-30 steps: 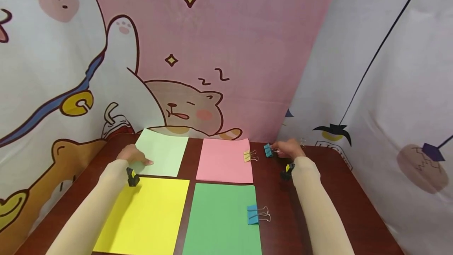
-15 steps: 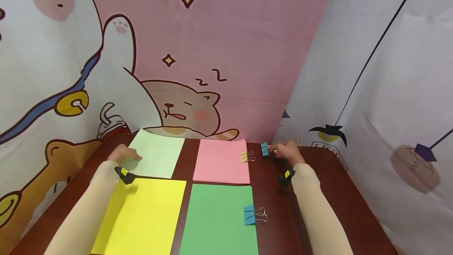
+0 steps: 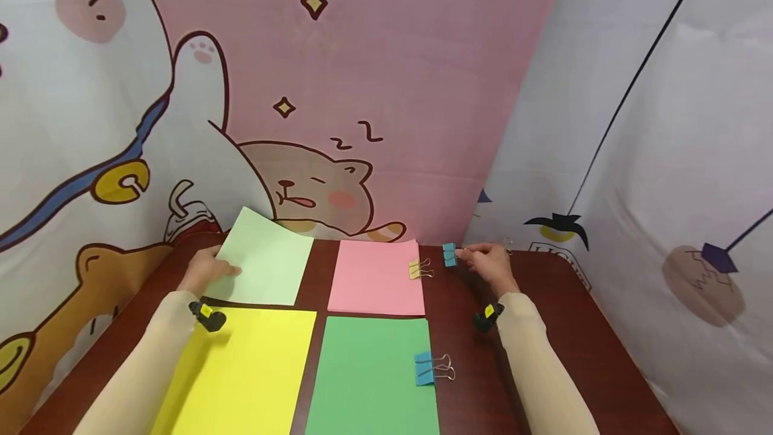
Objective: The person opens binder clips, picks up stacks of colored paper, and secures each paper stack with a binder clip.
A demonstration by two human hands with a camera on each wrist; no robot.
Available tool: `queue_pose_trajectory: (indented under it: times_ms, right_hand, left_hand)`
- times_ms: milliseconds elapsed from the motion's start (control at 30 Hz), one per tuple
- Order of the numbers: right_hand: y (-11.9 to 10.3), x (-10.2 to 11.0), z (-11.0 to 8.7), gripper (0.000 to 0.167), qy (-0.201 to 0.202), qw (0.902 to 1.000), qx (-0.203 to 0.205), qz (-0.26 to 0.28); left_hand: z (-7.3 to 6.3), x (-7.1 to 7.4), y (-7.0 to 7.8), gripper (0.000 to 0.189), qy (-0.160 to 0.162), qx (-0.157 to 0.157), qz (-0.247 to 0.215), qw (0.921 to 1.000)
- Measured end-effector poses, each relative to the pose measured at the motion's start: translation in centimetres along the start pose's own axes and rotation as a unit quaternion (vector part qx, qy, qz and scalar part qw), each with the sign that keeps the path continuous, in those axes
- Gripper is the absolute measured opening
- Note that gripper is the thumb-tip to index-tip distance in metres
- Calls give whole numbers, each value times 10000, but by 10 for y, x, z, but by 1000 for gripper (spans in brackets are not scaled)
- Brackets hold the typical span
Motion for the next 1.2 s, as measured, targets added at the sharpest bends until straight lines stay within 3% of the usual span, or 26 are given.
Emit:
queue_pose_trajectory:
  times_ms: [167, 333, 700, 1200]
  right_hand:
    - [-3, -3, -7, 58, 115, 9998, 104, 94]
    - [-5, -3, -15, 55, 269, 9994, 166, 161]
    - [-6, -4, -29, 53, 351, 9976, 57, 586]
    - [-29, -7, -46, 47, 549, 9942, 557, 733]
  left_hand:
    - [0, -1, -12, 70, 134, -349, -306, 9988]
    - [-2, 0, -14, 74, 266, -557, -479, 9969]
    - [-18, -2, 2, 69, 405, -782, -992, 9912]
    - [-25, -16, 29, 70, 436, -1079, -1551, 9810]
Point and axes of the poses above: each hand's wrist, its own z-axis towards the middle knuckle, its own x-axis out of the back of the hand, y = z × x, the point moved 5 cm from there along z, towards the middle knuckle, and after that the axes turned 10 degrees about -y, right-handed, at the moved point
